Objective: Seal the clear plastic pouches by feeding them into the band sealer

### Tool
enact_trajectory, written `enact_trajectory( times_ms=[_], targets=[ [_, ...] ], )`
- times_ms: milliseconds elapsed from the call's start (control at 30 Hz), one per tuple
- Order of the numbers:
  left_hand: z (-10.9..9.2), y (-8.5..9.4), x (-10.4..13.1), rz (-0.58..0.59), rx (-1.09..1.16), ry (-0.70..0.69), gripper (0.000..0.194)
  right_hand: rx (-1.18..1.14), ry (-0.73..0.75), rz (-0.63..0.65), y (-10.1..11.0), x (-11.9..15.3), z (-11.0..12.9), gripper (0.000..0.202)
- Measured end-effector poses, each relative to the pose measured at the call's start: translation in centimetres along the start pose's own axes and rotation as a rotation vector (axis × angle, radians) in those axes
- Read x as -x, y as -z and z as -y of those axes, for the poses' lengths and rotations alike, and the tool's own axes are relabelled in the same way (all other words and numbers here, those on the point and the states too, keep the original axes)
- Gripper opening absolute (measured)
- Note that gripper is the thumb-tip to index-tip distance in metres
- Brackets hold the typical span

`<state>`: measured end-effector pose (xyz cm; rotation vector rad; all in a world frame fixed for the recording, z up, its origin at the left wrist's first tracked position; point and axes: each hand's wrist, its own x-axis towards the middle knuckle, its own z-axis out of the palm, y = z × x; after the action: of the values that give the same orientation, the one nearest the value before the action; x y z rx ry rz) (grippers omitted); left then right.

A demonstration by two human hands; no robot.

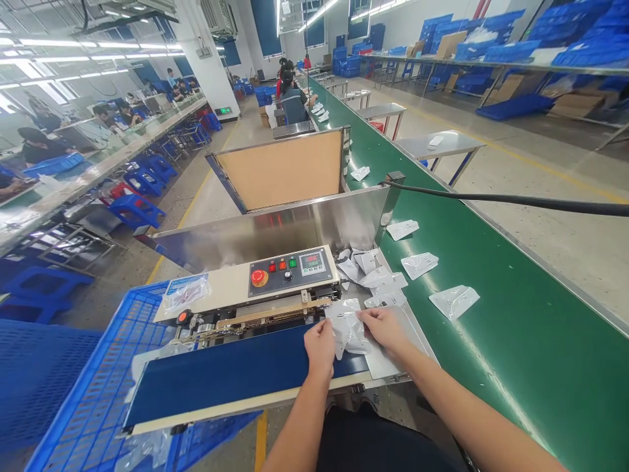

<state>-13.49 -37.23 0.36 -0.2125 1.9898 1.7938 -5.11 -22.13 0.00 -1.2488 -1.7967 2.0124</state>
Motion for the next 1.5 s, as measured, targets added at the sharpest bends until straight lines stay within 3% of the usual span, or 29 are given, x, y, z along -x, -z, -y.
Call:
enact_trajectory(
  times_ms=[167, 267, 333, 467, 500, 567, 667, 733, 833, 933, 1000, 1067, 1167, 1233, 1333, 1433, 1500],
  targets=[
    [-0.5, 3.2, -1.0, -0.112, 0.042, 0.009, 0.053, -0.055, -0.061, 0.131, -4.3, -0.2, 0.4, 0.04],
    [-0.5, 5.9, -1.7, -0.139, 0.049, 0.003, 0.051, -0.074, -0.081, 0.258, -4.1, -1.0, 1.2, 0.04],
    [-0.3, 8.1, -1.9, -0.198, 0.072, -0.034, 0.046, -0.019, -0.03, 0.157, -1.2, -2.6, 1.7, 0.045],
    [-0.1, 12.3, -0.8, -0.441, 0.098, -0.188, 0.04, 0.352, 0.069, -0.403, 8.4, -7.7, 0.9, 0.043],
    [-0.2, 13.0, -0.2, -0.481, 0.09, -0.216, 0.042, 0.471, 0.027, -0.458, 10.4, -8.9, 0.2, 0.04],
    [-0.2, 13.5, 1.0, -0.519, 0.077, -0.25, 0.047, 0.643, -0.058, -0.409, 13.2, -10.6, -1.5, 0.037],
    [-0.1, 12.4, 2.7, -0.482, 0.055, -0.293, 0.051, 0.697, -0.046, -0.24, 13.8, -10.9, -3.1, 0.037],
    [0.1, 10.8, 3.5, -0.396, 0.01, -0.331, 0.052, 0.688, 0.06, -0.221, 13.1, -10.0, -2.5, 0.033],
    [-0.2, 7.4, 4.2, -0.183, -0.108, -0.404, 0.048, 0.705, 0.331, -0.269, 12.0, -7.5, 0.9, 0.03],
    [-1.6, 3.3, 4.3, 0.046, -0.249, -0.543, 0.041, 0.692, 0.734, -0.288, 10.7, -3.7, 5.5, 0.027],
    [-2.8, 0.5, 4.0, 0.14, -0.306, -0.647, 0.04, 0.663, 0.939, -0.204, 9.5, -0.8, 8.0, 0.023],
    [-3.9, -1.7, 3.7, 0.191, -0.32, -0.721, 0.042, 0.634, 1.013, -0.052, 8.1, 1.9, 9.4, 0.02],
    [-4.4, -3.1, 3.8, 0.3, -0.33, -0.73, 0.041, 0.524, 0.925, 0.092, 6.6, 4.5, 8.7, 0.02],
    [-3.9, -2.8, 4.1, 0.342, -0.331, -0.675, 0.047, 0.364, 0.793, 0.034, 6.2, 5.2, 6.7, 0.027],
    [-2.4, -1.8, 4.9, 0.305, -0.295, -0.567, 0.052, 0.183, 0.554, -0.06, 5.9, 5.2, 3.0, 0.046],
    [-1.3, -1.3, 5.4, 0.328, -0.254, -0.493, 0.053, 0.177, 0.396, 0.041, 5.1, 5.2, 0.6, 0.053],
    [-1.2, -1.3, 5.5, 0.352, -0.248, -0.47, 0.053, 0.174, 0.381, 0.07, 4.4, 5.3, 0.2, 0.057]
  ],
)
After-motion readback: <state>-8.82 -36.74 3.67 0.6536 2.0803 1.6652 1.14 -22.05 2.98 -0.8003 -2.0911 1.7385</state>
